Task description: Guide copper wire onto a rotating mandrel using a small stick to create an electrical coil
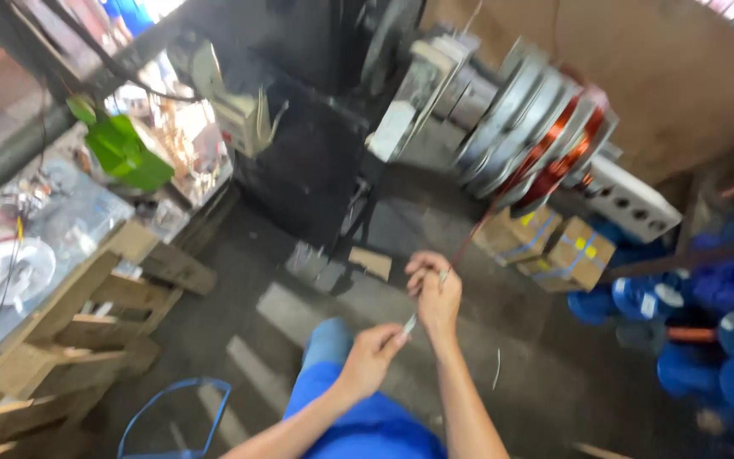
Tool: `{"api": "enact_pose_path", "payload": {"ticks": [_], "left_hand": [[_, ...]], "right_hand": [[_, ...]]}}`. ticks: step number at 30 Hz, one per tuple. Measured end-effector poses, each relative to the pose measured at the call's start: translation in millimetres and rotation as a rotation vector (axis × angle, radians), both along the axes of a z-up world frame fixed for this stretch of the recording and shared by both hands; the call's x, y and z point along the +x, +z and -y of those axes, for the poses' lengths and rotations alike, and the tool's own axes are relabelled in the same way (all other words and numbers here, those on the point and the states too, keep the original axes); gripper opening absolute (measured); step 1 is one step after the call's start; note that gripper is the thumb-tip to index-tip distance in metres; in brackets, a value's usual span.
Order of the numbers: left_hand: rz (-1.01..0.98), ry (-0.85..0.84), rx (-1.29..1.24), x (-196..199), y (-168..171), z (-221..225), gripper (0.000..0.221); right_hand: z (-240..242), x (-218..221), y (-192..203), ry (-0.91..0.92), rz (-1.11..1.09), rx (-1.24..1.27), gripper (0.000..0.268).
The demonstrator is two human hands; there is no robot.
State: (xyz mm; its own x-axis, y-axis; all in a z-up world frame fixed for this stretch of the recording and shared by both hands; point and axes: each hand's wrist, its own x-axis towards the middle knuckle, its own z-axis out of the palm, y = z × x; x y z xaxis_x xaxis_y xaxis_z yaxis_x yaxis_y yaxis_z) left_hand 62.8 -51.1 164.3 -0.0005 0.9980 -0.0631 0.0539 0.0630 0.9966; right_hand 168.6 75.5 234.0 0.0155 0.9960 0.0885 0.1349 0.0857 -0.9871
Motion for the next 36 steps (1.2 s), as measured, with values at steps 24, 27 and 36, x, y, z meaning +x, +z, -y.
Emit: {"api": "enact_pose_path", "payload": {"ticks": [24,27,36], "left_hand": [[-0.028,-0.18,-0.178,-42,22,-24,0.041],[0.108,-0.242,-0.463,-43,24,-24,0.052],[0.147,-0.239,-0.204,-42,-20,-3,0.04]], "right_hand": [[-16,-11,-39,0.231,0.02,-0.177,0.033],[5,7,-52,0.294,0.018,-0.206,0.029],[39,-5,-23,0.251,0.185,-0.46,0.024]]}}
